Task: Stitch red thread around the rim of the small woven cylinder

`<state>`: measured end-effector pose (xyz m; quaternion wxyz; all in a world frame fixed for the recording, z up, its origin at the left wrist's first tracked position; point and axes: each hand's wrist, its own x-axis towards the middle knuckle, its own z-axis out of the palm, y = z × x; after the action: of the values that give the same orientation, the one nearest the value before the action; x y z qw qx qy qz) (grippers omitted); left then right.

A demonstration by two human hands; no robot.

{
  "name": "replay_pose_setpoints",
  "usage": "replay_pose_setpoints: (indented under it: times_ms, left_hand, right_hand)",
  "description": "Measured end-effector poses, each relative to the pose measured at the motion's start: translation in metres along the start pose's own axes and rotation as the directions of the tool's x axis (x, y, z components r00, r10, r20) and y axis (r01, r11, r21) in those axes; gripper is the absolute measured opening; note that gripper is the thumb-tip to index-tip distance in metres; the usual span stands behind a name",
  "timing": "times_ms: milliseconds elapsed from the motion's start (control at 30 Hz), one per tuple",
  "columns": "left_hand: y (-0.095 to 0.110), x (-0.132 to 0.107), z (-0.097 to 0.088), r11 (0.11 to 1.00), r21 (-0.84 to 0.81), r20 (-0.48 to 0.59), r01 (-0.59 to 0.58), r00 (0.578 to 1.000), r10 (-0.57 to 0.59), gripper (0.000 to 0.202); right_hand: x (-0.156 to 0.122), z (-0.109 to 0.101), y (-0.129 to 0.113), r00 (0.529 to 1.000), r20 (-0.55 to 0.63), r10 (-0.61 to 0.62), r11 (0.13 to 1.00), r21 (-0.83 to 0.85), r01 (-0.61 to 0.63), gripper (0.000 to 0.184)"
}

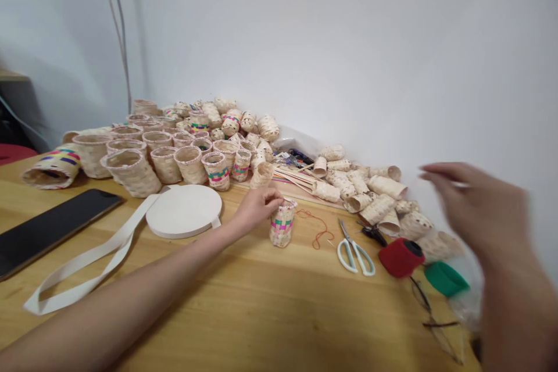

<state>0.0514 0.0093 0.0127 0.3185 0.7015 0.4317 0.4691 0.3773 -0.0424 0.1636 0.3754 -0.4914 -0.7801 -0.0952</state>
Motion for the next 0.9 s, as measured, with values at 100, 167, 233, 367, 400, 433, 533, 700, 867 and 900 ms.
replay_pose_setpoints:
  times_ms: [100,167,233,367,400,433,533,700,867,900]
  left_hand:
    - [0.000,0.000,-0.001,1.000,-0.011,0.017,0.001,1.000,-0.001,0.021]
    - [0.001,0.000,-0.001,1.000,-0.017,0.028,0.001,1.000,-0.001,0.019]
    - [0.001,-0.001,0.000,1.000,-0.024,0.040,0.002,0.999,-0.001,0.019]
    - [0.006,-0.002,0.001,0.999,-0.050,0.083,0.007,0.997,-0.003,0.018]
    - [0.008,-0.002,0.001,0.998,-0.061,0.100,0.009,0.995,-0.003,0.018]
    - [0.009,-0.002,0.001,0.997,-0.074,0.118,0.010,0.993,-0.001,0.017]
    - [0.014,-0.003,-0.001,0.994,-0.105,0.181,0.003,0.983,0.016,0.011]
    - [0.016,-0.006,0.003,0.993,-0.107,0.306,-0.056,0.948,0.087,0.009]
    - [0.026,-0.013,0.007,0.992,-0.096,0.385,-0.080,0.916,0.111,0.017]
    - [0.029,-0.014,0.007,0.990,-0.107,0.403,-0.090,0.906,0.126,0.017]
  right_hand:
    - [0.017,0.068,-0.039,0.981,0.153,-0.119,0.978,-0.149,0.142,0.017]
    - [0.014,0.107,-0.059,0.948,0.275,-0.163,0.984,-0.031,0.178,0.022]
    - [0.006,0.135,-0.071,0.926,0.358,-0.118,0.992,0.092,0.091,0.023]
    - [-0.007,0.158,-0.077,0.892,0.451,0.038,0.940,0.288,-0.185,0.017]
    - [-0.008,0.159,-0.077,0.882,0.469,0.046,0.923,0.319,-0.218,0.017]
    - [-0.009,0.159,-0.076,0.877,0.477,0.048,0.911,0.339,-0.234,0.018]
    - [-0.010,0.154,-0.072,0.885,0.456,0.089,0.888,0.366,-0.278,0.019]
    - [-0.018,0.143,-0.069,0.839,0.487,0.243,0.802,0.385,-0.456,0.025]
    - [-0.026,0.133,-0.081,0.769,0.577,0.276,0.667,0.461,-0.585,0.029]
    - [-0.029,0.132,-0.084,0.765,0.582,0.276,0.648,0.475,-0.595,0.029]
